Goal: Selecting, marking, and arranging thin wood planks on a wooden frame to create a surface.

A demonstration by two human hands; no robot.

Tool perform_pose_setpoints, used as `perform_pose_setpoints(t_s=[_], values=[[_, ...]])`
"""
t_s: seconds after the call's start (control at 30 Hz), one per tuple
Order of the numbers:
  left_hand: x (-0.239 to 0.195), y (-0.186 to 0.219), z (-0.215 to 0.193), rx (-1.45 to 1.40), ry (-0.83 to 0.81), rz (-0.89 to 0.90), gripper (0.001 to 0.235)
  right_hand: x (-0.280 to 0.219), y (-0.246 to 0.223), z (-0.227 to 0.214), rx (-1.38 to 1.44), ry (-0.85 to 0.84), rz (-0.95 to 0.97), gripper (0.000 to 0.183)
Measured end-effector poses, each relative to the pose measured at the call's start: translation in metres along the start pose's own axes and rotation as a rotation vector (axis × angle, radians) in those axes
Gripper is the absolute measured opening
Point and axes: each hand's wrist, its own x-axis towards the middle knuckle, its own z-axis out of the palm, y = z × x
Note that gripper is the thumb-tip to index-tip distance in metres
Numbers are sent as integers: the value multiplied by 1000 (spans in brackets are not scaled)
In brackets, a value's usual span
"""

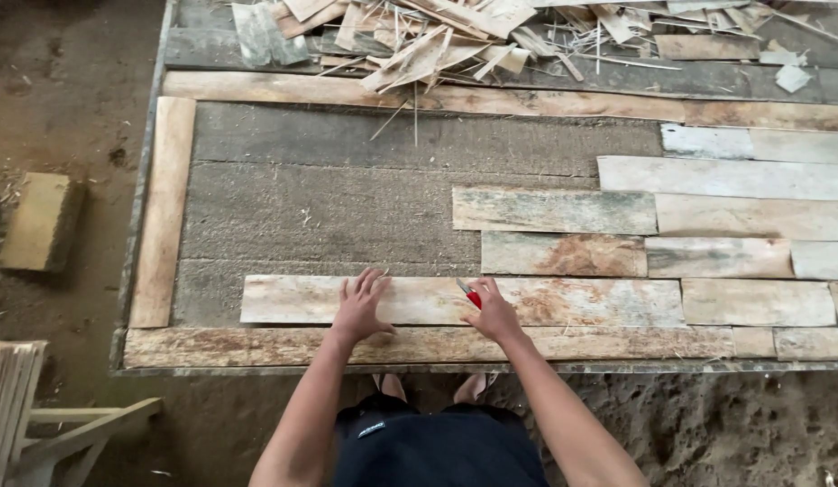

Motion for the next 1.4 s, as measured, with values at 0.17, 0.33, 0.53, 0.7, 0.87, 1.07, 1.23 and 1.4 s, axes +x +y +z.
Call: perform_pose_setpoints(t_s=[0.17,0.33,0.53,0.7,0.87,1.07,1.23,1.4], values=[[-1,-37,38,38,120,66,65,8,-11,42,-23,-42,-132,39],[-7,-65,82,7,230,159,29,-7,-42,63,-55,-65,-236,38],[-30,-69,88,15,321,257,17,-29,-68,71,-93,-191,-247,64],[-27,-86,110,40,255,296,56,-39,-77,67,-88,-204,-209,76],[-44,-78,88,6,204,312,65,-42,-79,70,-114,-206,-193,76],[-39,-85,97,3,159,315,70,-47,-81,69,-122,-208,-182,78],[-41,-84,95,1,129,299,73,-48,-83,69,-125,-191,-212,74],[-48,-70,75,12,104,274,72,-46,-81,72,-129,-173,-240,71]])
